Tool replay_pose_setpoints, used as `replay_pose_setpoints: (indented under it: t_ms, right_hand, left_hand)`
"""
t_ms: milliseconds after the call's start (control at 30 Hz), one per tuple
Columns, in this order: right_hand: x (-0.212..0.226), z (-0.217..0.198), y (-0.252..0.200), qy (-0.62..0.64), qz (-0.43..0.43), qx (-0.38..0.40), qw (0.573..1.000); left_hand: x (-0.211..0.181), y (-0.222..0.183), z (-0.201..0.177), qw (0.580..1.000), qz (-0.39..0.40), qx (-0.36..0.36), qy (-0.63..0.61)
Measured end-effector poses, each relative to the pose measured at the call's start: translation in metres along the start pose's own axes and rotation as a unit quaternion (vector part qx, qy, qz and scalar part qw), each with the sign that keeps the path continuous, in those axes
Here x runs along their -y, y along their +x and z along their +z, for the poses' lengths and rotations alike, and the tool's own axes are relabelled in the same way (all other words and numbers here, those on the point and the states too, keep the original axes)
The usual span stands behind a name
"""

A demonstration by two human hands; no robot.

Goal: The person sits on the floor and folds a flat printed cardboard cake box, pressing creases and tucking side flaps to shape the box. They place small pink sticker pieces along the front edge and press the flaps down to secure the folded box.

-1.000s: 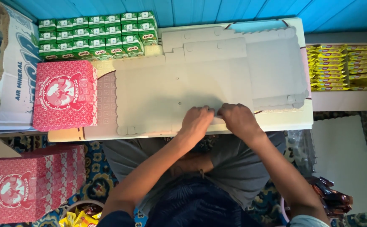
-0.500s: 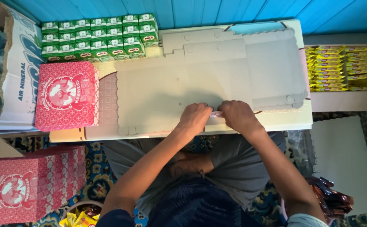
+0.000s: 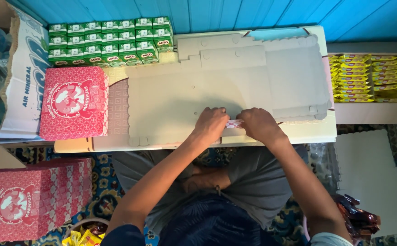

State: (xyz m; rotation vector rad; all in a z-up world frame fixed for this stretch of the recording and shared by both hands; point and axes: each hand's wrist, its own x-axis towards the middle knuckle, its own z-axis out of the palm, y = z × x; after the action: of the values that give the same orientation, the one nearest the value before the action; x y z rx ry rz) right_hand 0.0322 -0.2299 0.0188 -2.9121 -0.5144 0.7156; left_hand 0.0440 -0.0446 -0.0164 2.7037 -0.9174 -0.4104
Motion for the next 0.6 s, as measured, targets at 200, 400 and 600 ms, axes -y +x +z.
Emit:
replay_pose_setpoints:
  t_ms: [200,400,600]
  right_hand:
    - [-0.018,0.017,0.013,0.006,0.013,0.007,1.000]
    - [0.006,0.005,-0.021,0.022,-0.008,-0.047,0.999]
    - [0.012,0.024,-0.031,-0.007,-0.095,-0.139,0.986]
  left_hand:
    - [-0.001,-0.003,-0.012,1.000,-0.013,0.006,0.016]
    - [-0.015,-0.057,-0.096,0.990,0.007,0.054,-0.132]
    - [0.021,-0.091,-0.051,0.991,-0.063,-0.042,-0.112]
